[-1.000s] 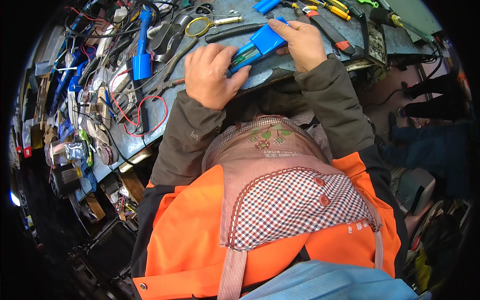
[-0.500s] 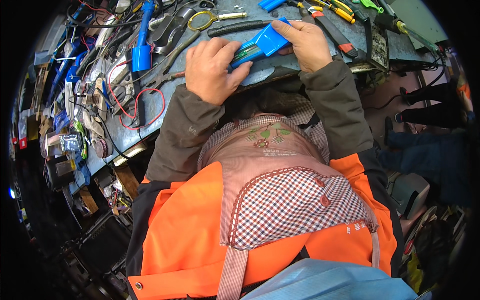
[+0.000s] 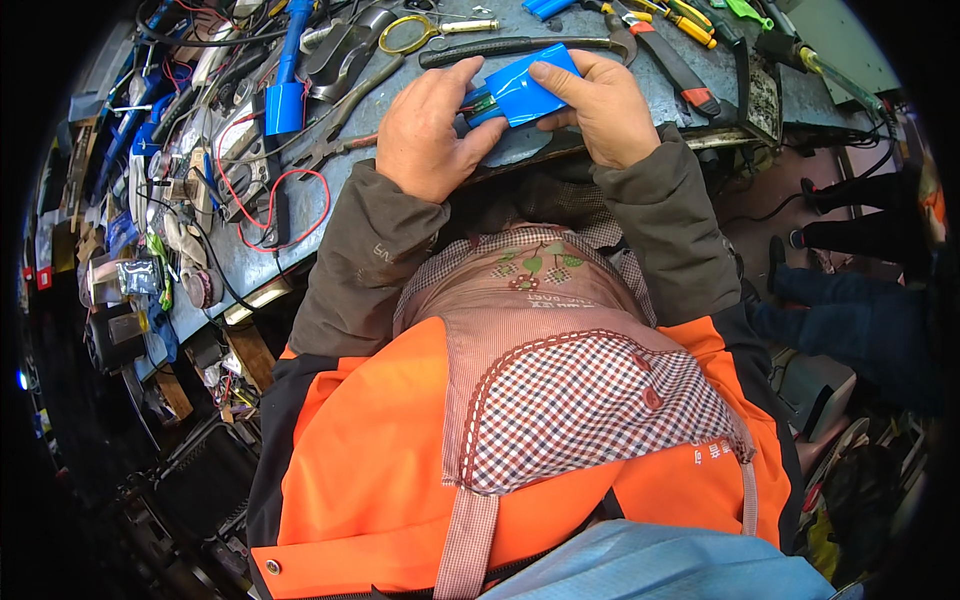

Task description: The person manipulates a small blue plastic component, uses a utility knife to trim it, and then applies heat with a heat gun to seal or shape the plastic. The person also briefly opens a tool case and handles a power tool cord.

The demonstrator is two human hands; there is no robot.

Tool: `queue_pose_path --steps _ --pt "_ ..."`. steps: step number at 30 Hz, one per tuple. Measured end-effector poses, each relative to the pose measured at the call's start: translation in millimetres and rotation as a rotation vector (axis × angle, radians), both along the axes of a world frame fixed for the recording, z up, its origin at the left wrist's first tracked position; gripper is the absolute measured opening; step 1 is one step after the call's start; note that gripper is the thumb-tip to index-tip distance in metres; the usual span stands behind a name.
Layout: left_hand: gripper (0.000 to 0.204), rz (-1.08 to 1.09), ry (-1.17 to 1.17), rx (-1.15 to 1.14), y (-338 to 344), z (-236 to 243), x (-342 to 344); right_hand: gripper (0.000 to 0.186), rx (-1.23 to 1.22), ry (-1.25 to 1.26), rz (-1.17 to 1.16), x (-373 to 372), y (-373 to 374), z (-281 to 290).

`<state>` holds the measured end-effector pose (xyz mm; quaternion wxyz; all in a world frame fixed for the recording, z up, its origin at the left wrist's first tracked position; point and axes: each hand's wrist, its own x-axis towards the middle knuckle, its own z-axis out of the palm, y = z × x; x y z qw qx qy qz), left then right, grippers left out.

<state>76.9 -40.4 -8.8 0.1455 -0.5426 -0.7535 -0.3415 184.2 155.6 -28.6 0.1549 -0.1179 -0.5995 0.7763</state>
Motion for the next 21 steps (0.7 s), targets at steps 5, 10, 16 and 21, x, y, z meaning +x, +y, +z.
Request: queue_pose_path --steps 5,10,16,21 --pt "0.071 -0.082 -0.032 0.012 -1.7 -1.2 -3.4 0.030 -0.089 0.009 0.077 3.4 3.5 -1.5" --pt "0.074 -0.095 -0.042 -0.012 -2.9 -0.7 -3.4 0.031 -0.109 0.019 0.077 6.4 -1.0 -1.8" --pt "0.067 -0.154 -0.197 -0.018 -9.1 10.3 -5.1 0.030 -0.126 0.062 0.085 8.3 1.9 -6.1" --pt "0.042 -0.094 -1.114 0.016 -17.5 10.7 -21.0 0.028 -0.154 0.092 0.054 8.0 -1.4 -6.4"
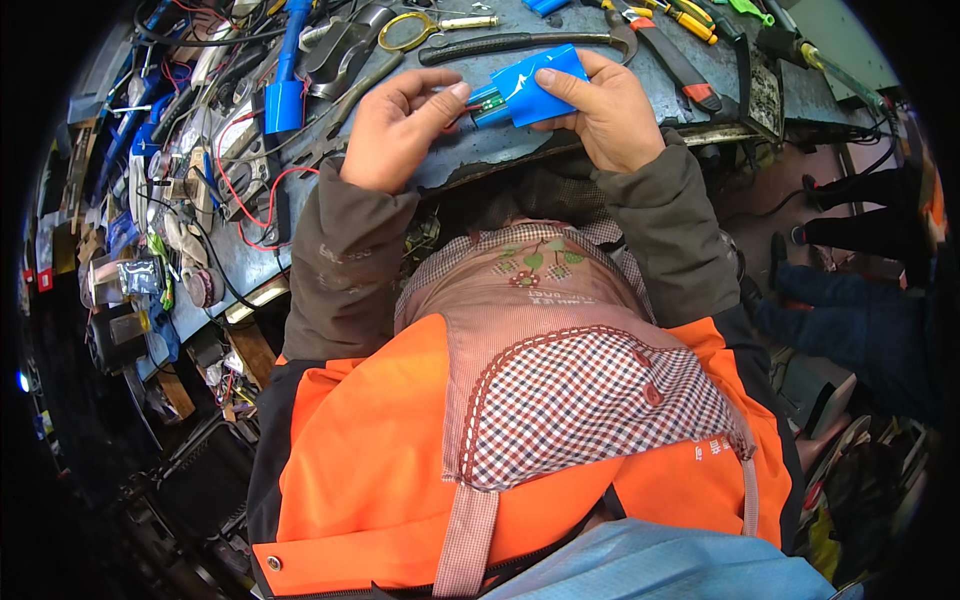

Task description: The person manipulates a small blue plastic component, uses a utility knife to trim it, and then applies heat with a heat gun to seal or shape the plastic. The person also briefly opens a tool case and handles a power tool cord.

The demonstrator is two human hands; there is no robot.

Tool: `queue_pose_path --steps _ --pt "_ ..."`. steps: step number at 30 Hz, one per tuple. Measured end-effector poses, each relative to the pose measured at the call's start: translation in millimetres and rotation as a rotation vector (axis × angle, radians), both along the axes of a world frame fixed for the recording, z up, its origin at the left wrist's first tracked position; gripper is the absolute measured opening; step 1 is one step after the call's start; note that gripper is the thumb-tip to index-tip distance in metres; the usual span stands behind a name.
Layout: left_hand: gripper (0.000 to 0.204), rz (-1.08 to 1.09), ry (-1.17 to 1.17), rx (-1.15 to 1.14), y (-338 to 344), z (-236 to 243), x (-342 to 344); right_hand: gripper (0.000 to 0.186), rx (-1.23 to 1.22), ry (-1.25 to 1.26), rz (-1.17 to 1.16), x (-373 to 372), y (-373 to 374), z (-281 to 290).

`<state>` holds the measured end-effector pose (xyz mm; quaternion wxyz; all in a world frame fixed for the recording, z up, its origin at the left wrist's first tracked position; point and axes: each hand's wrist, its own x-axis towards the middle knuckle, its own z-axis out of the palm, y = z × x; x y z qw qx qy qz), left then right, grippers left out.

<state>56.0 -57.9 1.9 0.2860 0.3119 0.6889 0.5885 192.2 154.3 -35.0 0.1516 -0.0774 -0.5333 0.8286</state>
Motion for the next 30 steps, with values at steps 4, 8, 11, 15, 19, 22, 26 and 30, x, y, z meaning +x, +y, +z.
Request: queue_pose_path --steps 4,8,11,15,19,22,26,30 --pt "0.035 -0.045 -0.289 -0.022 -6.1 -1.9 -0.1 0.027 -0.011 0.012 -0.002 0.2 -0.3 -0.5" --pt "0.032 0.014 -0.260 -0.015 -2.8 -1.5 2.9 0.027 -0.031 0.026 -0.006 2.0 -2.4 0.4" --pt "0.037 0.025 -0.271 0.063 -3.4 -7.7 1.2 0.027 -0.059 0.025 0.013 4.2 -3.8 2.0" --pt "0.037 0.017 -0.181 0.095 -4.0 -7.6 4.0 0.027 -0.056 -0.015 0.058 6.3 -4.1 3.7" --pt "0.035 -0.010 -0.153 0.111 -4.6 -7.0 6.5 0.026 -0.058 -0.035 0.103 7.9 -7.3 2.9" --pt "0.034 -0.011 -0.166 0.118 -4.1 -5.9 8.1 0.027 -0.075 -0.043 0.109 8.3 -13.8 2.2" --pt "0.034 -0.021 -0.199 0.123 -4.4 -8.8 5.8 0.029 -0.109 -0.030 0.073 10.0 -18.9 4.6" --pt "0.032 0.210 0.046 0.259 -0.8 -7.2 17.0 0.029 -0.153 -0.029 0.056 12.1 -18.6 5.8"
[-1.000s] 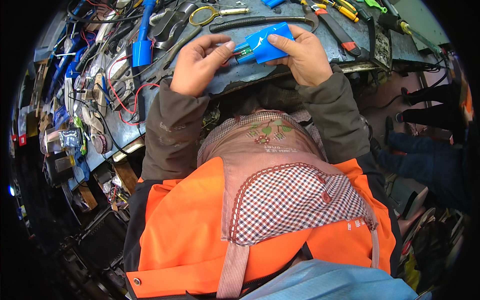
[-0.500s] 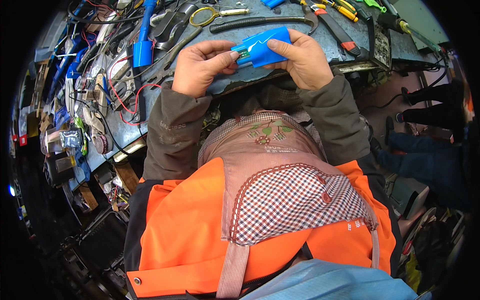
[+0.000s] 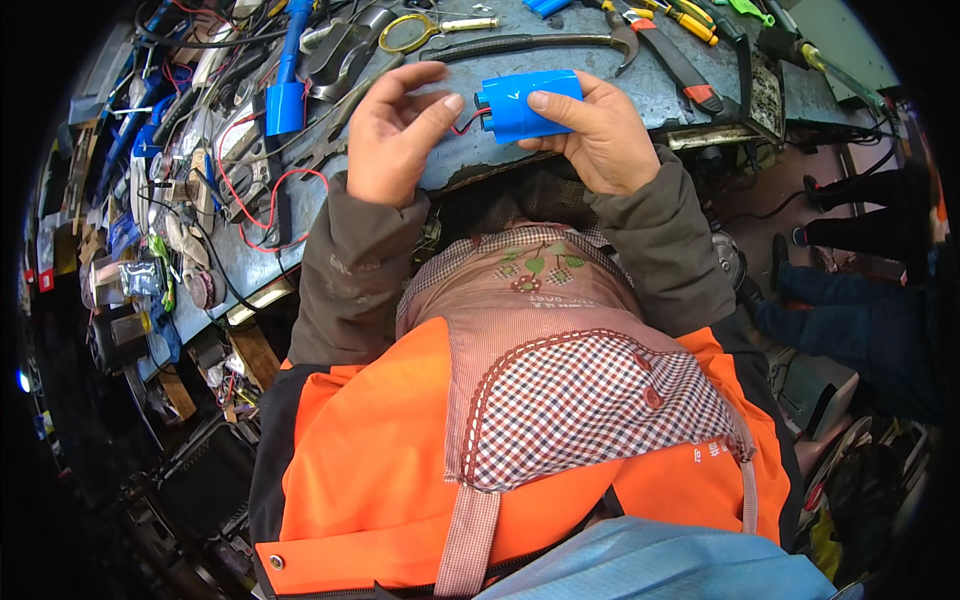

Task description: The person manipulates a small blue plastic component, uses a utility knife to trim it, and then applies heat with a heat gun to seal or shape the plastic. The person also briefly opens a tool case and handles a power tool cord.

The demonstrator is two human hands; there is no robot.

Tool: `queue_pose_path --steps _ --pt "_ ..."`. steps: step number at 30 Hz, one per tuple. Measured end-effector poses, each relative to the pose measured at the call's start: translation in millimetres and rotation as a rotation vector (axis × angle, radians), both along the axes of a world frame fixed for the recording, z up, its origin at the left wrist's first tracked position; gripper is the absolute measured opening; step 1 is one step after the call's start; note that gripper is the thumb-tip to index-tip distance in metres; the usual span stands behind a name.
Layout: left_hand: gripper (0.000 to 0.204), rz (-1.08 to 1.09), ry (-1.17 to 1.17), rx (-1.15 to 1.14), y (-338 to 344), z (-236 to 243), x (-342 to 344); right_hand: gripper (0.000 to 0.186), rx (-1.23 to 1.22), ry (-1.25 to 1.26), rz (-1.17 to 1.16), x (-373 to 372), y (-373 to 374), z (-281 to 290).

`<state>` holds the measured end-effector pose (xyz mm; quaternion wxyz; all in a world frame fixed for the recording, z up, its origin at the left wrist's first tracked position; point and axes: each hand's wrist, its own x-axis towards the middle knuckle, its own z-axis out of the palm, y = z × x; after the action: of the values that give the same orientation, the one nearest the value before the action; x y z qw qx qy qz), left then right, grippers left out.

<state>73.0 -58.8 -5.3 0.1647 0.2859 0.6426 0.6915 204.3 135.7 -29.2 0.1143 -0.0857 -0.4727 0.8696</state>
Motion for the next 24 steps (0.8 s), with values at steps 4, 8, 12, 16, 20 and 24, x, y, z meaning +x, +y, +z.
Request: queue_pose_path --steps 4,8,12,16,20,24 --pt "0.019 0.402 0.891 -0.085 -12.8 2.8 27.2 0.029 -0.048 0.005 -0.039 2.4 1.0 -1.0" --pt "0.021 0.188 0.586 -0.139 -10.2 -15.7 62.5 0.029 -0.096 0.039 -0.064 0.9 -9.2 -2.4" --pt "0.043 0.198 0.200 -0.019 0.4 -30.1 73.7 0.030 -0.098 0.056 -0.095 1.2 -21.7 -1.4" --pt "0.047 0.154 0.091 0.089 5.6 -32.1 68.7 0.032 -0.126 0.070 -0.135 -0.3 -36.0 -3.5" --pt "0.042 0.155 -0.030 0.203 11.0 -30.7 67.1 0.032 -0.206 0.061 -0.187 -2.3 -52.5 -2.2" --pt "0.034 0.150 -0.014 0.234 14.6 -28.3 64.5 0.027 -0.220 0.041 -0.234 -1.1 -65.8 0.4"
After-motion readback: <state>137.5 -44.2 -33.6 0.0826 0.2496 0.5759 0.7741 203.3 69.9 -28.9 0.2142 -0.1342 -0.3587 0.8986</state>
